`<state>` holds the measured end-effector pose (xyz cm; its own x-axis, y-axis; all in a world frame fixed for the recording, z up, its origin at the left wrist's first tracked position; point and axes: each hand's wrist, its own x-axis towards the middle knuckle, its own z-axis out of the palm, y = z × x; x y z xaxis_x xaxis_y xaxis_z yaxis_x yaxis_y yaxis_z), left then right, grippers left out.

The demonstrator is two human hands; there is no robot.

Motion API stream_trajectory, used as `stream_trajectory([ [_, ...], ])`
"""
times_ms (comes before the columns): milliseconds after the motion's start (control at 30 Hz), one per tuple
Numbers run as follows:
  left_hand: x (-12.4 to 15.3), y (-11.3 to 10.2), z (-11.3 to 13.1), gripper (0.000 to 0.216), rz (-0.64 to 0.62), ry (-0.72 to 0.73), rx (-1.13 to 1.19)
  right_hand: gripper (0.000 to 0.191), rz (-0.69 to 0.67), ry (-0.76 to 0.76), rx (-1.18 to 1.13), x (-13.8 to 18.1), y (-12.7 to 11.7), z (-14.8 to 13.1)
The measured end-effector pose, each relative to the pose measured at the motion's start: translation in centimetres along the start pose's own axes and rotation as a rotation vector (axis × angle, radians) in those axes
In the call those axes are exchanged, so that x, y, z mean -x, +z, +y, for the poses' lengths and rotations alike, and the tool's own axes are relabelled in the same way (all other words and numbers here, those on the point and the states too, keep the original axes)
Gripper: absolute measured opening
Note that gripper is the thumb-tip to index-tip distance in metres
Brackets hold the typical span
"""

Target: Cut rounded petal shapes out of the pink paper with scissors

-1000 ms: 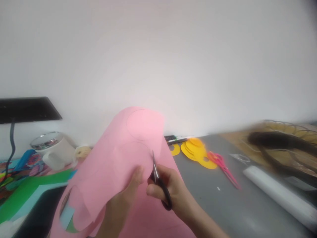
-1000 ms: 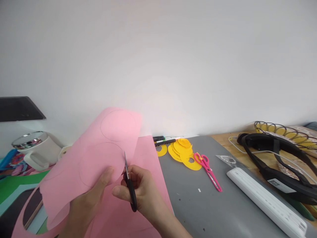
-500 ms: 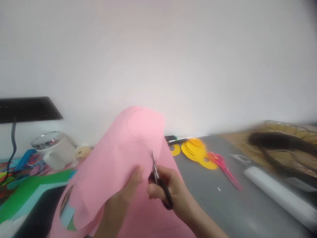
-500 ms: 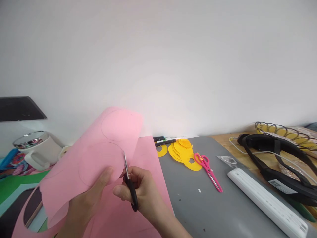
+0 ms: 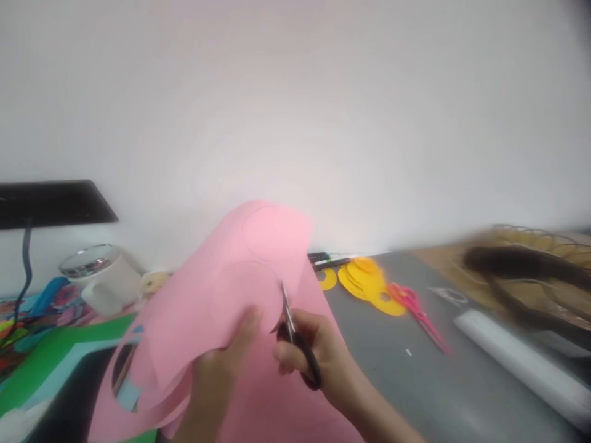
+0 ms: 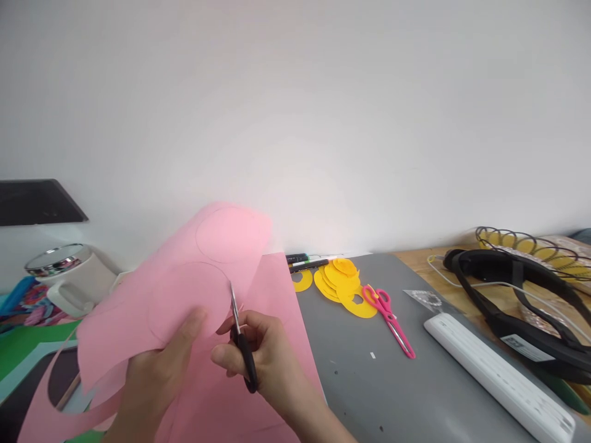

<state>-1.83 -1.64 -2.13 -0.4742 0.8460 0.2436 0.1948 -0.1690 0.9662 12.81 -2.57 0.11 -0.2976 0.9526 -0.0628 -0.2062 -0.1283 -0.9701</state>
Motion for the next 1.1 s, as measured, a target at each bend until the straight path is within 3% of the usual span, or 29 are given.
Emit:
stream_trajectory([
  [200,0.8,1.0,2.9,0.033,0.034,-0.046,-0.006,0.016,0.033,0.028,0.003,0.2,0.6,0.0],
  [300,1.3,1.2,3.8,0.035,0.044,-0.094,-0.071,0.027,0.016,0.009,-0.022,0.1,0.6,0.0],
  [467,0.9,0.7,3.3,0.036,0.010,-0.053,-0.094,0.040,-0.025,-0.057,-0.054,-0.2,0.2,-0.2],
  [867,0.7,0.7,2.1,0.059,0.031,0.081,-0.131,0.041,-0.067,-0.086,-0.058,-0.1,-0.3,0.2],
  [1100,0.8,0.8,3.4,0.045,-0.007,0.060,-0.014,0.042,-0.063,-0.084,-0.062,-0.1,-0.2,0.2],
])
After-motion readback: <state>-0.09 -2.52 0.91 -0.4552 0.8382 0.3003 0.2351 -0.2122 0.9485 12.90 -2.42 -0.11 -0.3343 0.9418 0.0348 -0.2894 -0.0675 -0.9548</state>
